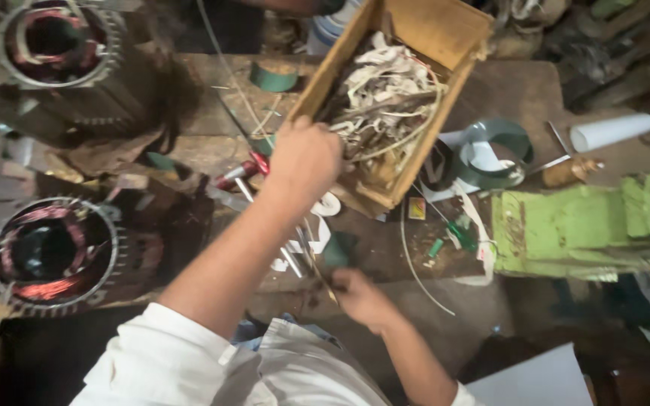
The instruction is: The person works on a motor stator, using pliers and a wooden stick to adjust and secure copper windings. They repeatedly pull, tuck, and press wires into the stator slots while another person works on a similar stator nearby.
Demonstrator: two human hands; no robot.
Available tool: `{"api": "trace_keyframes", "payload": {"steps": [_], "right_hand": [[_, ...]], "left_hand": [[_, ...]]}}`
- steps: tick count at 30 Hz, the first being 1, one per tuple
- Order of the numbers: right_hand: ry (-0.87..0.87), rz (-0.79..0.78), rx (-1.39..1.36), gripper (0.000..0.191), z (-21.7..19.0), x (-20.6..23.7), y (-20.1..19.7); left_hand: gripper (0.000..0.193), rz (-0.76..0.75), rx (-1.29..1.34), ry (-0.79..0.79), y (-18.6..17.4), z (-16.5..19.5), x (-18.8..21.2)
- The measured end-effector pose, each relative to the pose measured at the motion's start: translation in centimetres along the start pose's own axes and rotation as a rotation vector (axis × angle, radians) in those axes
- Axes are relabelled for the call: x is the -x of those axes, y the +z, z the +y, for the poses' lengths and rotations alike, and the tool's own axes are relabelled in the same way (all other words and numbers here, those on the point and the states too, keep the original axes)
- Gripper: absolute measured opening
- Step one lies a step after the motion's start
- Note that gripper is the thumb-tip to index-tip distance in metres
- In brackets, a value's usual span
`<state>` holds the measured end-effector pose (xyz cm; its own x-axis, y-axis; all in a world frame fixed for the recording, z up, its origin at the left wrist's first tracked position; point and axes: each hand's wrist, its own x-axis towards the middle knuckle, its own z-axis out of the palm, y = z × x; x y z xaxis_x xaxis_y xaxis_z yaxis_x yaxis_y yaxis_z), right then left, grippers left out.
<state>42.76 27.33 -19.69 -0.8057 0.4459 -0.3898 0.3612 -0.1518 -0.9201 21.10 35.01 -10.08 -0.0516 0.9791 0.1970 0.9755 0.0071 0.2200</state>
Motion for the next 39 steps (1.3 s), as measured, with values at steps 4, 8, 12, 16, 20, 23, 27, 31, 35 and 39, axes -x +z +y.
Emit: {"api": "trace_keyframes", "payload": {"steps": [4,8,12,16,20,23,27,31,35,39], "right_hand": [[0.107,0.163,-0.039,0.024,3.2,4.3,-0.2],[0.175,0.325,-0.129,0.022,6.0,6.6,-0.1],[-0.042,0.293,-0.264,0.028,7.0,7.4,-0.8],[-0.196,0.149,-0.389,0.060,5.0,4.8,-2.4],[-0.277,-0.015,-0.407,0.081,1.2,2.0,-3.0],[-0.174,0.040,-0.547,0.075,-0.9,1.3,-2.5],[-0.140,0.066,-0.535,0.072,-2.0,1.4,-2.0],[-0.176,0.075,-0.513,0.072,-1.7,1.5,-1.8],[-0.164,0.090,-0.505,0.070,-1.3,1.6,-1.8],[-0.126,0.176,-0.562,0.065,-1.4,2.2,-2.5]], "left_hand": [[0.017,-0.310,0.189,-0.086,0.1,-0.4,-1.9],[0.020,-0.127,0.378,-0.106,-1.6,-0.2,-0.8],[0.020,0.090,0.684,-0.320,-3.5,0.0,2.1],[0.017,0.261,0.914,-0.212,-4.0,0.4,4.5],[0.016,0.330,0.919,-0.292,-3.7,0.5,5.3],[0.019,0.343,0.885,-0.320,-3.4,0.4,5.4],[0.034,0.397,0.658,-0.040,-2.5,0.3,5.3],[0.035,0.381,0.505,0.029,-0.7,1.1,5.0],[0.016,0.266,0.670,-0.109,0.4,0.9,3.8],[0.013,0.427,0.660,-0.076,-0.1,-0.3,3.7]]}}
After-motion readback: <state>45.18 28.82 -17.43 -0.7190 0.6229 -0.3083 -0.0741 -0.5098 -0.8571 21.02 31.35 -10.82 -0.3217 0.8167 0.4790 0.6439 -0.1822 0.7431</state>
